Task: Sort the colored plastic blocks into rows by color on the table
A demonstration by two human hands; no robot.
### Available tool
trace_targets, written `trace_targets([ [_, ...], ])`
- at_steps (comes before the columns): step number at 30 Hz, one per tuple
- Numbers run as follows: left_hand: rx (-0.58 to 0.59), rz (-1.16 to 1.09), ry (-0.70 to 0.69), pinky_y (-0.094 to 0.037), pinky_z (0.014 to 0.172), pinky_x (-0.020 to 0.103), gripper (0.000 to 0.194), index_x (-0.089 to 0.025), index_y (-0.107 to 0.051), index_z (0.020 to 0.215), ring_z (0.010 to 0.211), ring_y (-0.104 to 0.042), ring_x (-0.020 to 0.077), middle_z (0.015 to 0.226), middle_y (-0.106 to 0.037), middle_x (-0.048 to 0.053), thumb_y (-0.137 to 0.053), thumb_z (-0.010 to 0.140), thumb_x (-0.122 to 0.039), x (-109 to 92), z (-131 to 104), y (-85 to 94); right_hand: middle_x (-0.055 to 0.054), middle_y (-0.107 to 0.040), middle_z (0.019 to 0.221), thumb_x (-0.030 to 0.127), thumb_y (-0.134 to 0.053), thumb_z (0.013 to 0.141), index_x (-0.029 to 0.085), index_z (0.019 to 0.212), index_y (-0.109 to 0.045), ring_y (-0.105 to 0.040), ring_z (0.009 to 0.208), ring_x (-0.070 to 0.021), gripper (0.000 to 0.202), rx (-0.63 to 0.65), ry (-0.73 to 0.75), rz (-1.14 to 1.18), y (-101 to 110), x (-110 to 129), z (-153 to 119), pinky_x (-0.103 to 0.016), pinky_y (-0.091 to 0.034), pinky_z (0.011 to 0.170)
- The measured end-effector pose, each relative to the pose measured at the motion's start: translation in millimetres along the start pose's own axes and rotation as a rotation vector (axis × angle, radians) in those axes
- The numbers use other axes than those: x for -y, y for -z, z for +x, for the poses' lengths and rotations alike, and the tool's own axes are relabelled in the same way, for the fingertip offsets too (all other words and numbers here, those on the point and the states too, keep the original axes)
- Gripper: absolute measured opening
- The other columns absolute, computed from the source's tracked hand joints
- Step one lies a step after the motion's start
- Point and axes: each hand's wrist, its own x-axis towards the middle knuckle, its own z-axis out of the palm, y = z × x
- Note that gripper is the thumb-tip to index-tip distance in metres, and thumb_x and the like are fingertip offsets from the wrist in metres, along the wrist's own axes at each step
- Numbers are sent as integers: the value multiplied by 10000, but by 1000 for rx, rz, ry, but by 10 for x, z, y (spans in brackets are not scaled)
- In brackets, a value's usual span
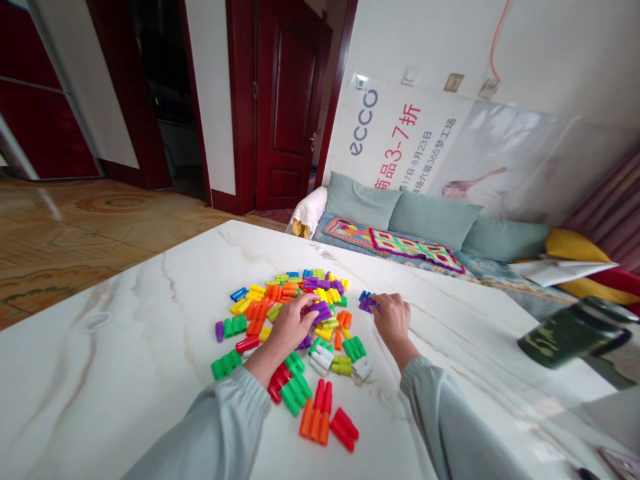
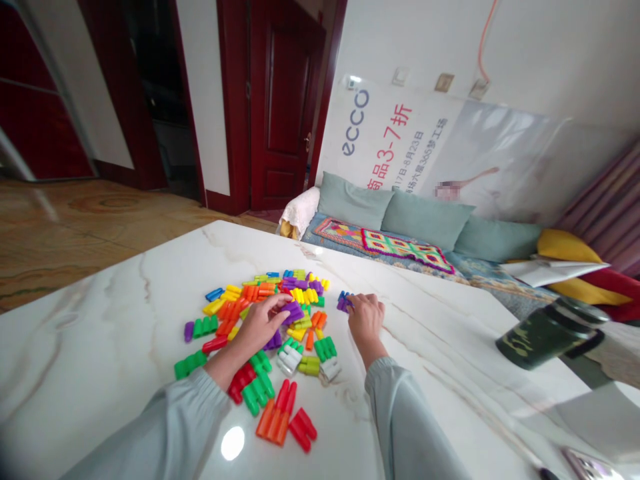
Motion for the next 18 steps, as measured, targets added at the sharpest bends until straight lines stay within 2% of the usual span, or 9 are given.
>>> trace_targets([
  [10,0,18,-7,-529,898,335,328,-228,-664,1127,949,-684,198,1020,-741,29,-616,826,-106,-18,1,9,-21,-732,999,199,-591,913,268,1032,-743,-519,986,-212,205,18,24,13,11,53,-40,-326,-257,779],
  [14,1,14,-4,-531,890,339,326,-226,-665,1128,941,-684,198,1020,-742,32,-615,829,-107,-9,1,1,-31,-708,1098,216,-576,918,262,1109,-713,-510,1022,-218,240,-89,5,25,70,9,-95,-328,-269,795],
  [16,3,15,-1,-532,886,342,325,-223,-665,1131,942,-684,202,1020,-743,35,-616,830,-109,-7,0,-2,-35,-699,1119,204,-553,922,255,1097,-714,-510,1030,-221,243,-147,-53,25,83,-69,-143,-330,-275,801],
  [18,5,19,3,-534,878,342,323,-221,-665,1130,942,-686,205,1018,-743,38,-619,831,-111,-7,0,-4,-34,-697,1127,198,-542,920,250,1097,-715,-515,1033,-230,253,-153,-117,11,71,-167,-189,-330,-283,793],
])
